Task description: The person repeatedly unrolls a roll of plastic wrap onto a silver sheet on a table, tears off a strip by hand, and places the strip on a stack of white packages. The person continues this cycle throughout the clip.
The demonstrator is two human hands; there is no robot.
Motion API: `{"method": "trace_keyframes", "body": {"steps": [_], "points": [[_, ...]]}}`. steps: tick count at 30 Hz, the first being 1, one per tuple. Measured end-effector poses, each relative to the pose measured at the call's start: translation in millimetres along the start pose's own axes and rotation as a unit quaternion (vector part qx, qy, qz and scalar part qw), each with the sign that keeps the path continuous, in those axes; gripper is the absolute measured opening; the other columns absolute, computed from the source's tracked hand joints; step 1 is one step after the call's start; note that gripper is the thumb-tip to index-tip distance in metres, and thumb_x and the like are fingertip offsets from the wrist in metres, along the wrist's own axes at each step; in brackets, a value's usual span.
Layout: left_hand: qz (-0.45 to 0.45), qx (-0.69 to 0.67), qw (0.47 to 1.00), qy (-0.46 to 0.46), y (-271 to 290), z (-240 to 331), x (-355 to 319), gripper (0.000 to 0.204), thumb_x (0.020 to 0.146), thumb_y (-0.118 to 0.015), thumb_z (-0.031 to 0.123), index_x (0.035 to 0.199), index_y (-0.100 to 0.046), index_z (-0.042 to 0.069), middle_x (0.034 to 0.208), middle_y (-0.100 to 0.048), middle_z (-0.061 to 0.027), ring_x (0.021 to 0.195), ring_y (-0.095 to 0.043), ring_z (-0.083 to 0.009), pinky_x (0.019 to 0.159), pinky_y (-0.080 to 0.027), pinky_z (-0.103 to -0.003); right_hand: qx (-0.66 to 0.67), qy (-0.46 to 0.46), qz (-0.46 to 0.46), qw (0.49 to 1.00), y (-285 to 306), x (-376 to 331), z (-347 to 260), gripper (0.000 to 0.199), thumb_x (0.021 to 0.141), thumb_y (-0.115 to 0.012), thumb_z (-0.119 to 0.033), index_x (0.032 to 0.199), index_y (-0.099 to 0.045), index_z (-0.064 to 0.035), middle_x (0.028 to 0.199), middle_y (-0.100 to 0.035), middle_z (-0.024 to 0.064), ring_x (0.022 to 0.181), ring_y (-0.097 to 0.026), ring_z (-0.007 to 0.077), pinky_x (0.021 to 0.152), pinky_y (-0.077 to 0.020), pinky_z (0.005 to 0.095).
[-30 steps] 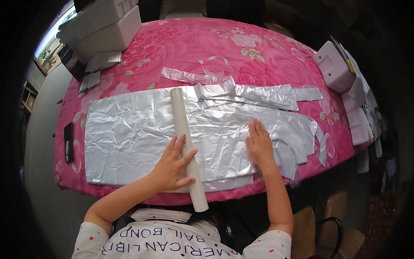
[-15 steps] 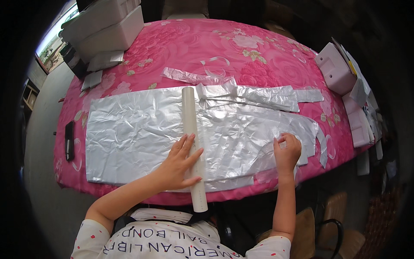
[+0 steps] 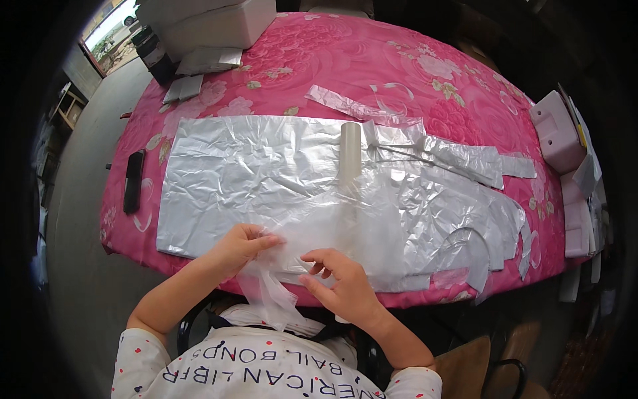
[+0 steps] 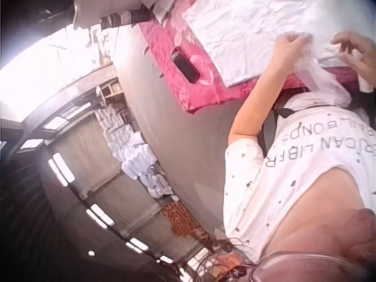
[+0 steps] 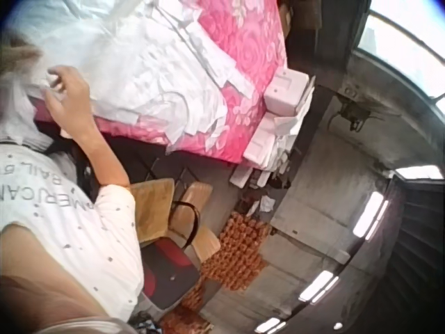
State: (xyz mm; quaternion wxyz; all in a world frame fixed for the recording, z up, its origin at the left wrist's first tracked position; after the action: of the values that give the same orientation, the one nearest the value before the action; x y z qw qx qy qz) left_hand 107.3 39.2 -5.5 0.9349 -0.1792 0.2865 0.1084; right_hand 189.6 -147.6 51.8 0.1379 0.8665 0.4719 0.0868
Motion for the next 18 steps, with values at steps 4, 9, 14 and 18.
{"method": "trace_keyframes", "body": {"steps": [4, 9, 14, 18], "points": [[-0.059, 0.07, 0.994, -0.055, -6, -6, 1, 0.025, 0.076, -0.075, 0.025, 0.078, -0.062, 0.003, 0.067, -0.056, 0.0014, 0.056, -0.044, -0.004, 0.049, -0.031, -0.02, -0.039, -0.002, 0.019, 0.999, -20, 17, -8, 0.028, 0.076, -0.07, -0.011, 0.1, -0.06, -0.002, 0.093, -0.062, 0.0068, 0.071, -0.058, 0.015, 0.062, -0.0465, 0.0263], [-0.065, 0.028, 0.996, -0.049, -12, 1, 10, 0.042, 0.072, -0.077, 0.04, 0.071, -0.051, 0.008, 0.059, -0.04, 0.0068, 0.051, -0.032, -0.0028, 0.044, -0.026, -0.02, -0.024, -0.011, 0.084, 0.996, -19, 24, 1, 0.012, 0.076, -0.069, -0.006, 0.086, -0.064, -0.0009, 0.079, -0.06, 0.006, 0.065, -0.056, 0.0097, 0.058, -0.0454, 0.0223], [-0.019, 0.021, 0.998, -0.058, 14, 2, 11, 0.037, 0.076, -0.073, 0.038, 0.077, -0.056, 0.006, 0.061, -0.046, 0.0041, 0.052, -0.036, -0.0042, 0.046, -0.029, -0.021, 0.178, -0.063, 0.188, 0.964, 53, 15, 35, 0.007, 0.081, -0.067, -0.004, 0.085, -0.063, -0.0009, 0.077, -0.062, 0.0003, 0.066, -0.056, 0.0052, 0.059, -0.0478, 0.0186], [0.045, 0.108, 0.993, 0.0, 57, 18, 7, 0.026, 0.079, -0.071, 0.028, 0.082, -0.06, 0.004, 0.068, -0.054, 0.0009, 0.055, -0.044, -0.0061, 0.048, -0.035, -0.022, 0.032, -0.087, 0.362, 0.927, 194, -18, 110, 0.008, 0.083, -0.066, -0.01, 0.085, -0.063, -0.0026, 0.073, -0.06, -0.0015, 0.057, -0.051, 0.0046, 0.052, -0.0409, 0.0186]]}}
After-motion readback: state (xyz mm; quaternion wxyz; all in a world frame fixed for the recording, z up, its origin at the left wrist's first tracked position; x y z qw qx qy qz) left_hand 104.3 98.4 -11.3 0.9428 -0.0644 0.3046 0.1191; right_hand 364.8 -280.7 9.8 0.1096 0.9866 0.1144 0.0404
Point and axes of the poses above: each hand's wrist, its own x-axis towards the middle knuckle, its own y-axis out of the back of the hand, z = x × y, the point moved 3 cm from there along x, towards the middle knuckle
